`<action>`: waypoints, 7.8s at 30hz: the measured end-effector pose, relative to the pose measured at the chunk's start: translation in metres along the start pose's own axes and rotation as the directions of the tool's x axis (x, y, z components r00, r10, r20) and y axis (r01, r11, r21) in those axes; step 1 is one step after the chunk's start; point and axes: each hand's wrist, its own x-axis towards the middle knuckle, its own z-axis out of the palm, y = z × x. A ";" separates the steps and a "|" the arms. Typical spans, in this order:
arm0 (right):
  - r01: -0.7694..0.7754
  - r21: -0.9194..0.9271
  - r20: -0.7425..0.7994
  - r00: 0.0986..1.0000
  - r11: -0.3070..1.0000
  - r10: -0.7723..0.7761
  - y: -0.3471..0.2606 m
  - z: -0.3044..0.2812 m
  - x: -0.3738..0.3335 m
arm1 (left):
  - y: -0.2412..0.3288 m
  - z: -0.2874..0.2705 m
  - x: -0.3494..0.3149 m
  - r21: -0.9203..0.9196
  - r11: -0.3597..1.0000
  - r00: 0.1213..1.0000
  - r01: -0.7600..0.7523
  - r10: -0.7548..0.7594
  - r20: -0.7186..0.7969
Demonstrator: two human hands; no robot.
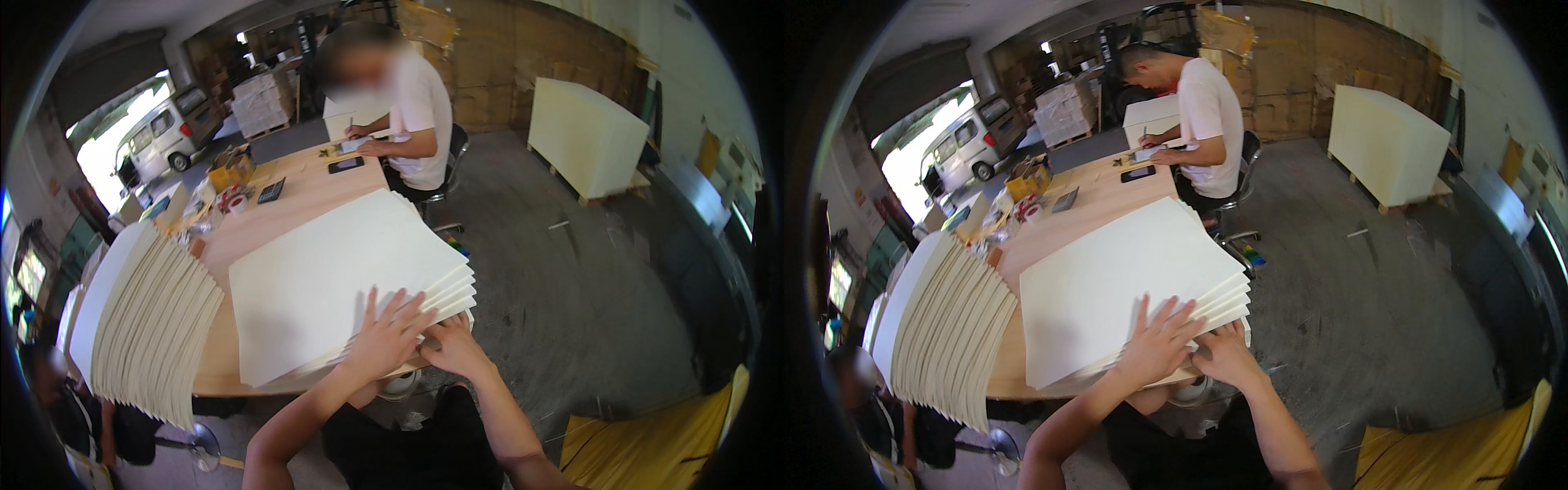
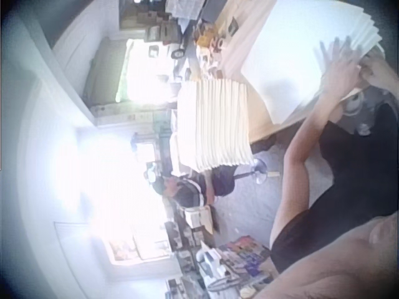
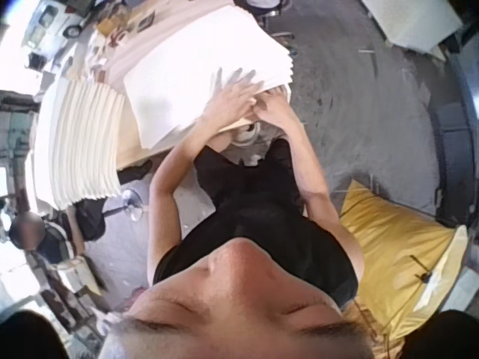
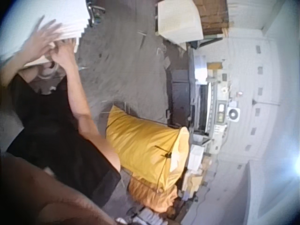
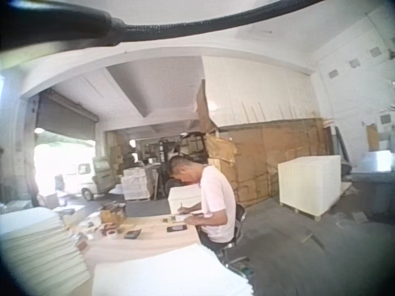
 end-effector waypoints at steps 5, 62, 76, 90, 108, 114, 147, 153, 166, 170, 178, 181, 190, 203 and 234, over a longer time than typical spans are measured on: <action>-0.041 0.067 0.012 0.999 0.997 0.040 -0.014 -0.002 0.009 | -0.013 -0.008 -0.090 0.258 0.815 0.854 0.518 -0.507 -0.114; -0.270 0.957 0.207 0.891 0.106 0.404 -0.189 0.031 0.133 | -0.017 -0.201 -0.262 -0.842 0.267 0.276 0.469 -0.950 -0.148; -0.394 0.876 0.283 0.887 -0.278 -0.364 -0.587 0.314 0.407 | -0.263 -0.409 -0.544 -0.970 0.244 -0.112 -0.017 -0.964 -0.241; -0.581 0.812 0.582 0.813 -0.057 -0.003 -0.578 0.409 0.421 | -0.338 -0.366 -0.633 -0.967 -0.090 -0.067 -0.237 -0.992 0.109; -0.560 0.767 0.176 0.652 0.313 0.737 0.055 0.025 -0.091 | -0.062 -0.064 -0.386 -0.801 0.323 -0.390 0.504 -0.742 -0.545; -0.382 0.726 -0.199 0.680 0.572 0.706 0.090 0.025 -0.030 | -0.025 -0.017 -0.104 -0.923 0.323 0.574 0.209 -0.805 -0.152; -0.313 0.898 0.077 0.805 0.310 0.588 0.005 -0.048 0.064 | -0.044 0.030 -0.011 -0.859 0.467 0.941 0.210 -0.336 0.047; -0.344 0.699 -0.078 0.835 0.627 0.545 0.002 -0.047 0.059 | -0.044 0.035 -0.012 -0.904 0.364 0.902 0.226 -0.429 0.053; -0.307 0.891 0.074 0.824 0.334 0.561 0.006 -0.045 0.063 | -0.040 0.036 -0.014 -0.833 0.499 0.921 0.238 -0.389 0.030; -0.285 0.826 -0.036 0.834 0.486 0.551 0.003 -0.043 0.060 | -0.040 0.031 -0.013 -0.861 0.436 0.913 0.262 -0.401 0.074; -0.282 0.882 0.039 0.842 0.377 0.538 0.003 -0.045 0.065 | -0.038 0.032 -0.009 -0.848 0.485 0.893 0.214 -0.449 -0.031; -0.278 0.921 0.080 0.821 0.273 0.565 -0.002 -0.046 0.067 | -0.040 0.032 -0.011 -0.830 0.522 0.944 0.195 -0.331 0.013; -0.293 0.820 -0.044 0.825 0.492 0.564 0.005 -0.039 0.058 | -0.037 0.031 -0.008 -0.883 0.409 0.886 0.232 -0.464 0.018; -0.226 0.737 -0.301 0.734 0.637 0.609 0.000 -0.031 0.048 | -0.036 0.034 -0.009 -0.855 0.467 0.915 0.224 -0.403 0.020; -0.459 0.053 -0.292 0.842 0.887 0.453 0.014 -0.045 0.017 | -0.027 0.029 0.004 -0.526 0.831 0.968 0.180 -0.244 -0.054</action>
